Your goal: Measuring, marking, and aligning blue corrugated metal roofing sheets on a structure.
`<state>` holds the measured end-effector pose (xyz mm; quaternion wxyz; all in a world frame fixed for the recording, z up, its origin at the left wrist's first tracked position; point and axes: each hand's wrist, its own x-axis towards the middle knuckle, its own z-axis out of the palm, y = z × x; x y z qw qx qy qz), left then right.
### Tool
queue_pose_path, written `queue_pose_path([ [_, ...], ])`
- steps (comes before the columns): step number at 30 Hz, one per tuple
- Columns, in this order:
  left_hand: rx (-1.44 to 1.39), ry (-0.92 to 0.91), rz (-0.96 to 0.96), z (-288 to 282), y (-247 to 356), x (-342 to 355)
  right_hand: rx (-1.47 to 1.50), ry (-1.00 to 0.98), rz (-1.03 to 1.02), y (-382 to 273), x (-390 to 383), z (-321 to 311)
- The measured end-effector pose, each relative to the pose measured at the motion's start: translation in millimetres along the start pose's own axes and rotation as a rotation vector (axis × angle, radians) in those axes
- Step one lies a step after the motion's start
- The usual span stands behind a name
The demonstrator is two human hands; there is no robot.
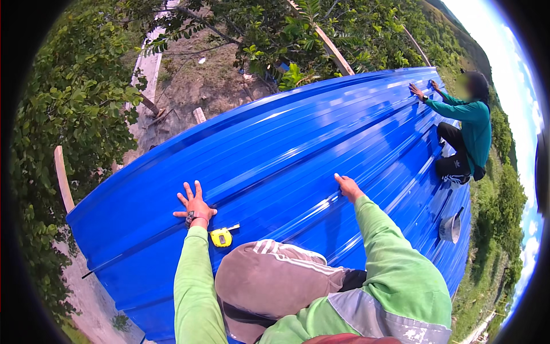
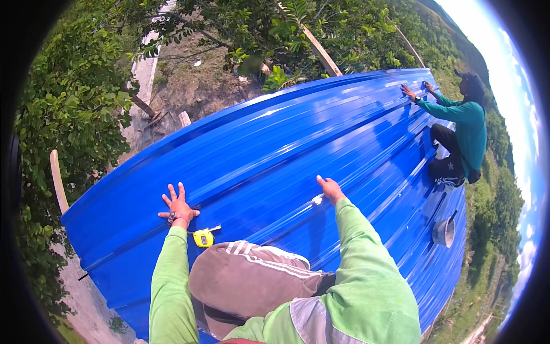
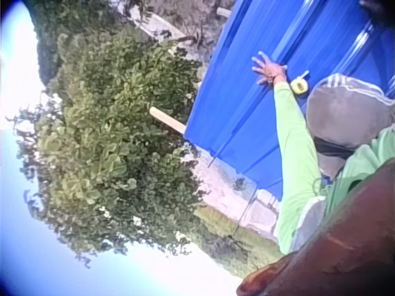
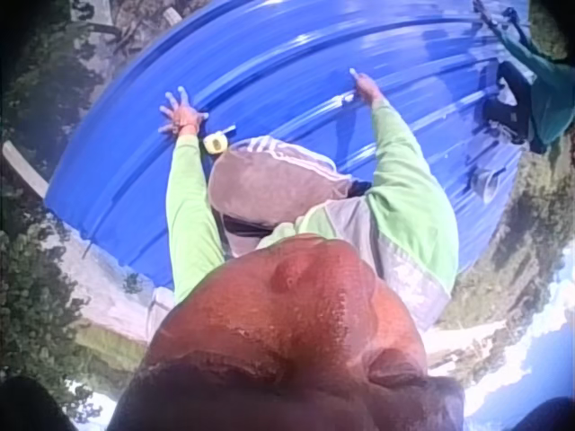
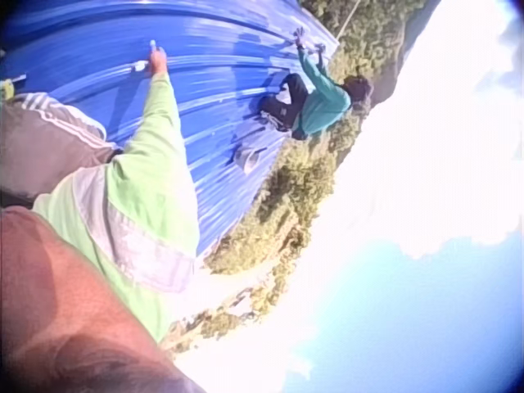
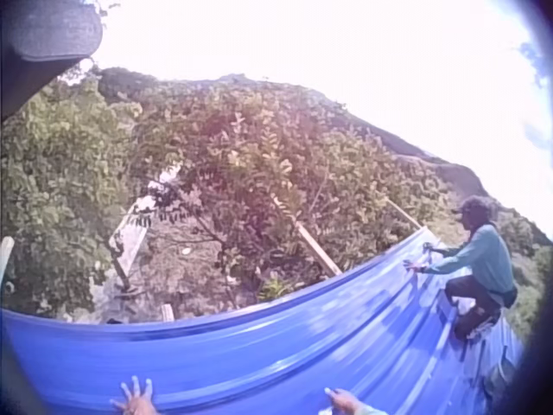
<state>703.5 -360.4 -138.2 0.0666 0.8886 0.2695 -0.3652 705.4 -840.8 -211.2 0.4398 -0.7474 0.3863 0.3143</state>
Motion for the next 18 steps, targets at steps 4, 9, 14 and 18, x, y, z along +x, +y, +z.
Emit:
queue_pose_path([
  [4, 0.004, -0.006, 0.002, 0.2, 1.1, 0.5, -0.443, -0.069, -0.106, -11.8, -10.1, 18.3],
  [9, 0.025, -0.005, -0.003, 4.0, 0.0, 4.8, -0.72, -0.109, -0.1, -6.5, 2.9, 28.9],
  [14, 0.031, -0.001, -0.006, 5.3, -0.2, 4.4, -0.879, -0.053, 0.07, -15.8, -2.7, 65.7],
  [18, 0.032, 0.014, -0.009, 5.6, -0.1, 4.7, -0.829, 0.064, 0.234, -40.5, -33.1, 78.8],
])
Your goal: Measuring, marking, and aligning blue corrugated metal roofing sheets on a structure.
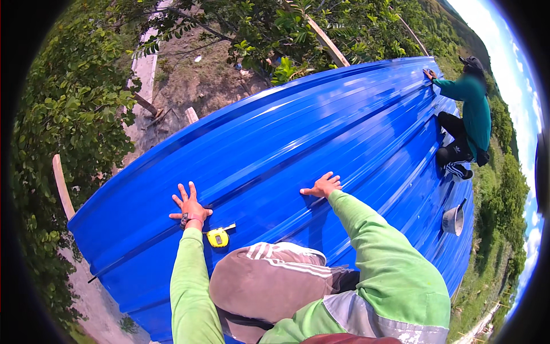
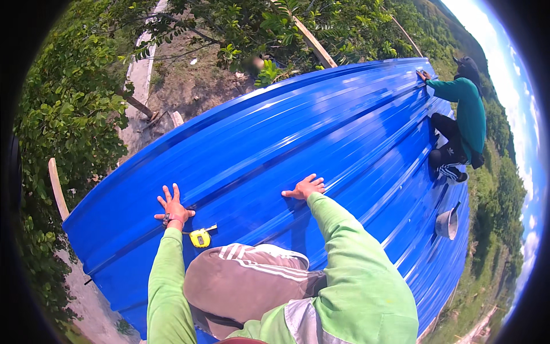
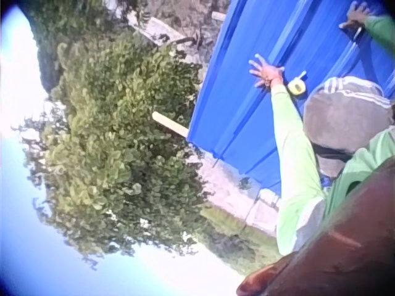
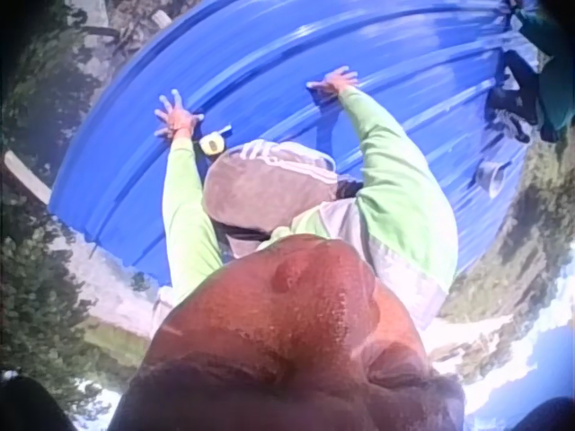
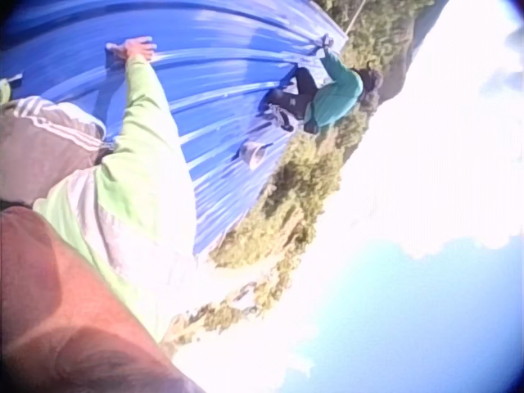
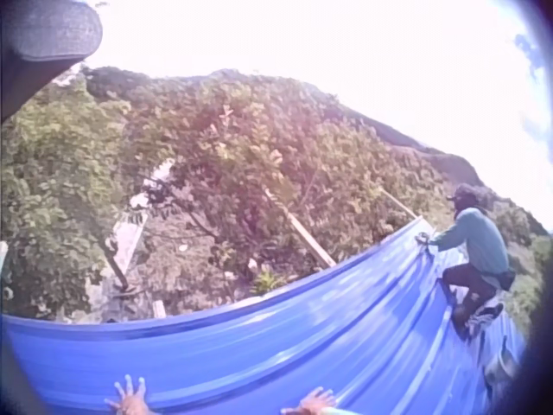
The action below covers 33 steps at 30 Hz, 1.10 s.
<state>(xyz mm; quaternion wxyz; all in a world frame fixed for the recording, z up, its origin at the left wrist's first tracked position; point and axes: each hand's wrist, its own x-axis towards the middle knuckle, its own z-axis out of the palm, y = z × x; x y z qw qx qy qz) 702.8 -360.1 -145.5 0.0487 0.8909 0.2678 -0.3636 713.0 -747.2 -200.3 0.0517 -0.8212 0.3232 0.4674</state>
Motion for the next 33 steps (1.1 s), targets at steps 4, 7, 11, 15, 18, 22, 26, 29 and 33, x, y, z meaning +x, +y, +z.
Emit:
queue_pose_path([
  [4, 0.001, -0.028, -0.008, -5.2, 4.9, -4.1, -0.043, -0.007, 0.015, -1.8, -3.2, -3.9],
  [7, -0.006, -0.003, -0.003, -2.1, 2.9, -2.3, 0.013, -0.004, 0.032, -3.6, -2.7, -1.4],
  [11, 0.006, 0.02, -0.004, 1.7, 0.4, 0.4, 0.073, -0.044, 0.027, -4.1, -0.3, -0.8],
  [15, -0.014, 0.01, 0.003, -1.1, 2.1, -3.0, 0.09, -0.024, 0.015, 0.4, 6.5, 8.3],
  [18, -0.009, 0.02, 0.002, 0.0, 0.2, -1.8, 0.11, -0.028, -0.006, 0.4, 4.7, 9.3],
  [22, 0.004, 0.033, 0.004, 2.8, -2.6, 1.8, 0.096, -0.047, 0.003, -1.3, 4.4, 8.0],
  [26, 0.01, 0.021, -0.002, -1.5, 0.3, -1.1, 0.09, -0.045, -0.002, 0.2, 7.3, 9.7],
  [29, 0.015, 0.016, -0.008, 0.1, -1.1, 0.6, 0.083, -0.05, -0.006, 0.1, 6.2, 9.7],
  [33, 0.019, 0.018, -0.006, 2.4, -0.7, 2.0, 0.085, -0.054, -0.01, 1.3, 7.3, 9.1],
])
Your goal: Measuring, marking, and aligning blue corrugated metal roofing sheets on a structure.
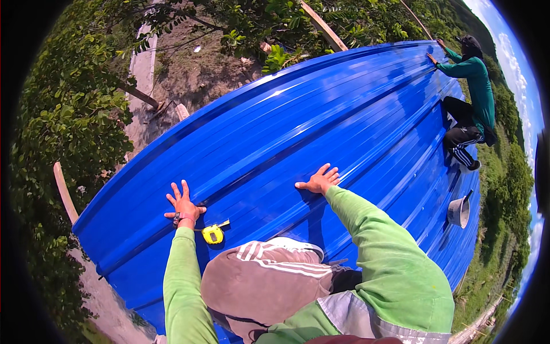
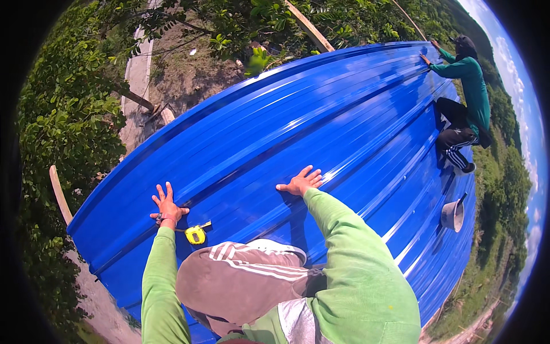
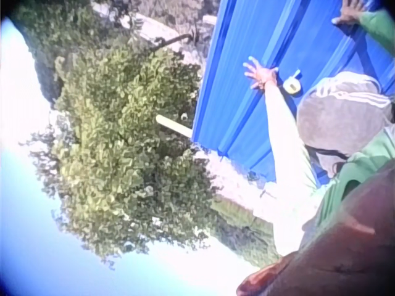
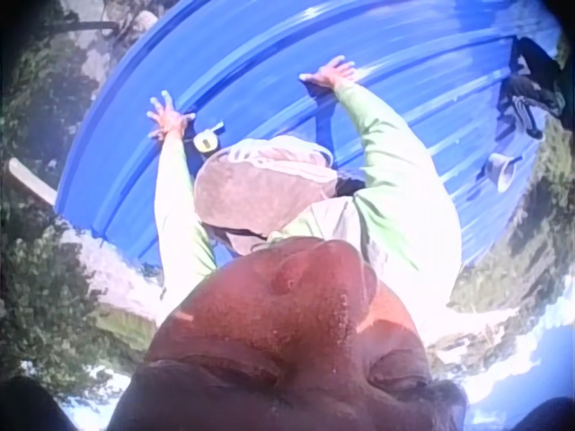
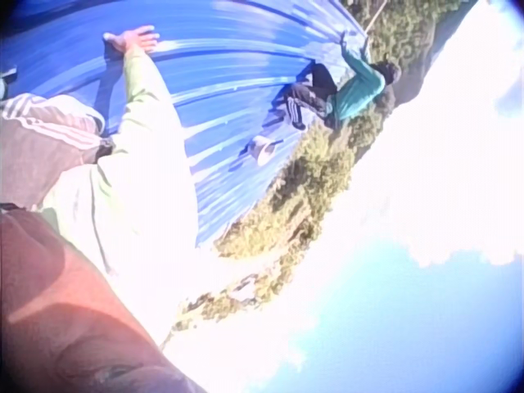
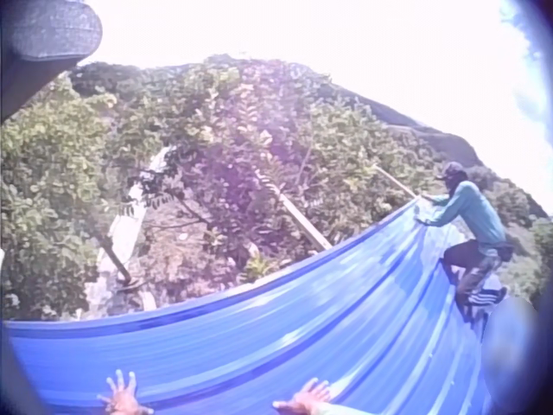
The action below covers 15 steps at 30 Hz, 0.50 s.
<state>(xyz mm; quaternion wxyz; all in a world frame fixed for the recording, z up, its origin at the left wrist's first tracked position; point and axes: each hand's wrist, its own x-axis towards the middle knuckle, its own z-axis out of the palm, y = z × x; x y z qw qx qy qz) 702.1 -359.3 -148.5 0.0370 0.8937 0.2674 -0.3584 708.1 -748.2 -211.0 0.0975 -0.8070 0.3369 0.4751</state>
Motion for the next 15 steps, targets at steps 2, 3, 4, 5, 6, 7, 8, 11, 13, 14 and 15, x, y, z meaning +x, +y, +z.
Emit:
queue_pose_path([
  [2, 0.002, -0.005, -0.008, -0.1, 0.1, -0.3, -0.004, -0.001, 0.006, 0.6, 1.0, 1.7],
  [3, 0.003, -0.008, -0.007, -0.5, -0.3, -0.5, -0.007, -0.001, 0.003, 1.1, 0.2, 1.9],
  [4, 0.004, -0.01, -0.007, -0.7, -1.0, -0.9, 0.001, -0.008, -0.007, 1.7, -1.6, 1.4],
  [5, 0.0, -0.008, -0.009, -1.2, -0.5, -1.2, 0.01, -0.014, -0.017, 2.1, -2.2, 0.2],
  [6, 0.0, -0.014, -0.01, -1.8, -0.3, -1.8, 0.008, -0.011, -0.021, 2.8, -1.1, 1.2],
  [7, 0.0, -0.02, -0.01, -2.3, 0.0, -2.3, 0.002, -0.005, -0.018, 3.6, 1.0, 3.3],
  [8, -0.003, -0.019, -0.012, -2.2, 0.3, -2.5, -0.004, 0.0, -0.013, 4.0, 1.6, 4.6],
  [11, -0.016, -0.027, -0.017, -2.3, 1.1, -2.9, -0.01, 0.002, -0.011, 3.2, 1.6, 3.6],
  [13, -0.018, -0.034, -0.021, -3.5, 0.9, -2.8, -0.003, 0.001, -0.021, 3.4, 0.9, 3.5],
  [14, -0.02, -0.034, -0.023, -4.1, 0.5, -3.1, 0.007, 0.0, -0.029, 3.5, 0.7, 3.5],
  [15, -0.02, -0.037, -0.023, -5.0, 0.2, -3.3, 0.005, 0.001, -0.031, 3.4, 0.5, 3.5],
])
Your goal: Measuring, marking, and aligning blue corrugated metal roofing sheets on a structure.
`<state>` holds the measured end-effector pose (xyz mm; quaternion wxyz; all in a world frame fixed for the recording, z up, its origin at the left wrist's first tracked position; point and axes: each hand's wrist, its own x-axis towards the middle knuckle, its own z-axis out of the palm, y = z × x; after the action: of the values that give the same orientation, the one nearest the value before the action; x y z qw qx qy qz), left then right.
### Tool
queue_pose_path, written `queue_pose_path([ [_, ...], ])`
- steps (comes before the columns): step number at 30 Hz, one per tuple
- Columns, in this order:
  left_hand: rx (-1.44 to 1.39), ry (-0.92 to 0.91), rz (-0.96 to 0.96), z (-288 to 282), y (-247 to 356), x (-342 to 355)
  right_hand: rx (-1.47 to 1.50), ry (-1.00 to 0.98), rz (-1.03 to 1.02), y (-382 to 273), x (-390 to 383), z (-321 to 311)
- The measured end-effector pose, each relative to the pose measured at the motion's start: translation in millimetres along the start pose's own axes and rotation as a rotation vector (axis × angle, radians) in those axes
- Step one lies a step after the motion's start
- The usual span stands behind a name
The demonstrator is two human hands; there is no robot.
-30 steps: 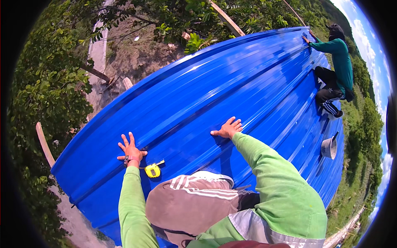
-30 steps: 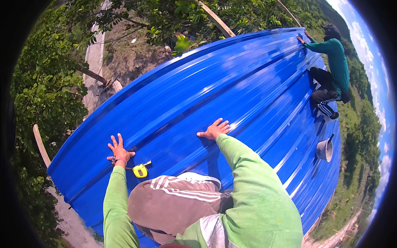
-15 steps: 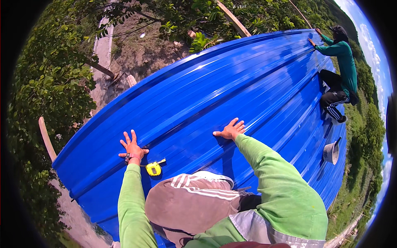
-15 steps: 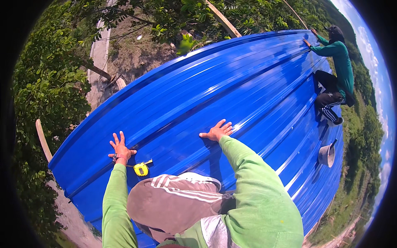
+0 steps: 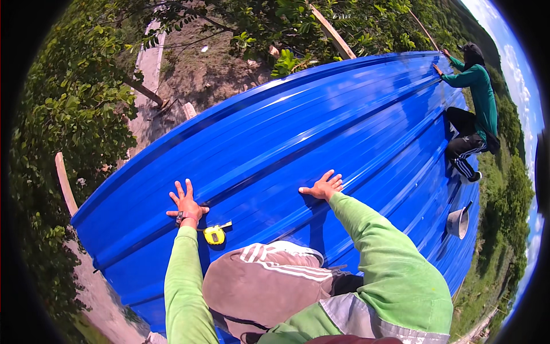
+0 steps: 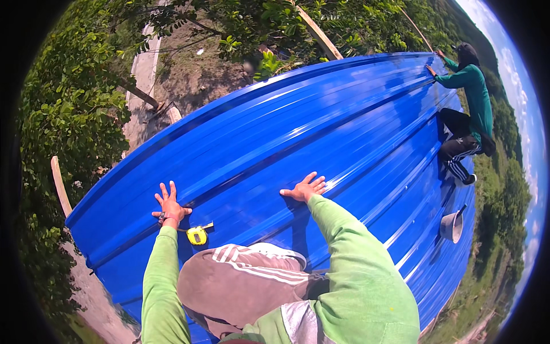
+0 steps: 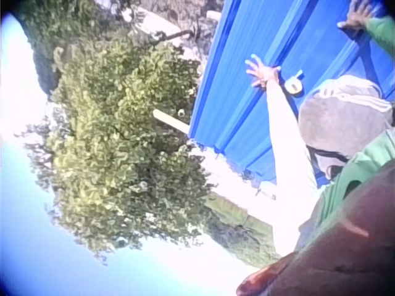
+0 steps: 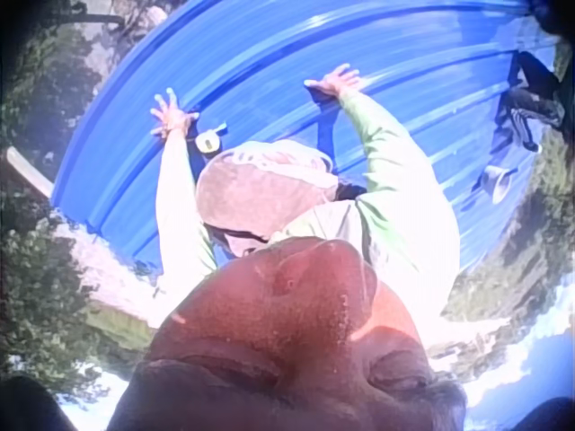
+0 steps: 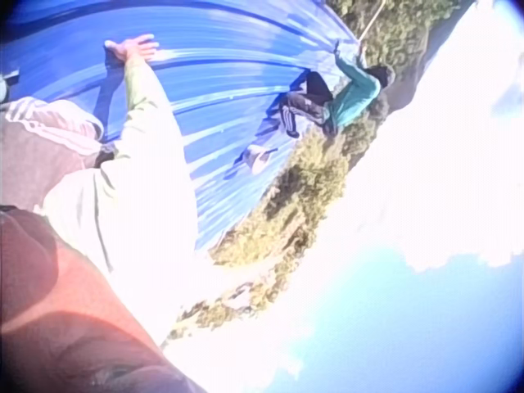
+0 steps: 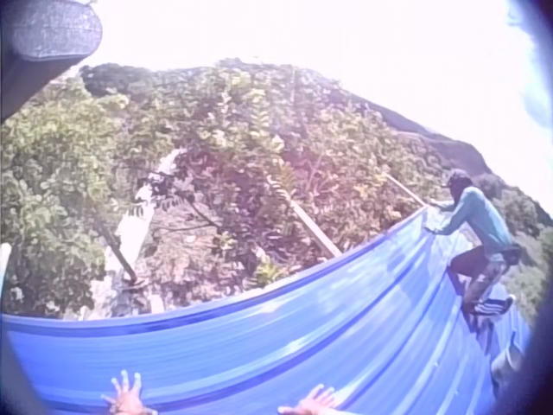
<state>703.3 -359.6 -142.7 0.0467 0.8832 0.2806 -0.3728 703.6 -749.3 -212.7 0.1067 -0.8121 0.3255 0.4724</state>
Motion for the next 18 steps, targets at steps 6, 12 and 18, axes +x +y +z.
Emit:
queue_pose_path([
  [6, 0.002, -0.004, 0.011, -0.3, 1.8, 0.0, 0.002, 0.011, 0.009, 1.1, 1.6, -0.1],
  [12, 0.005, 0.004, 0.006, 2.4, 0.6, -0.1, -0.007, 0.018, 0.002, 1.2, 3.6, 2.0],
  [18, 0.006, -0.003, 0.007, 1.1, 0.5, -0.5, -0.017, 0.007, 0.009, 0.6, 1.3, 0.4],
])
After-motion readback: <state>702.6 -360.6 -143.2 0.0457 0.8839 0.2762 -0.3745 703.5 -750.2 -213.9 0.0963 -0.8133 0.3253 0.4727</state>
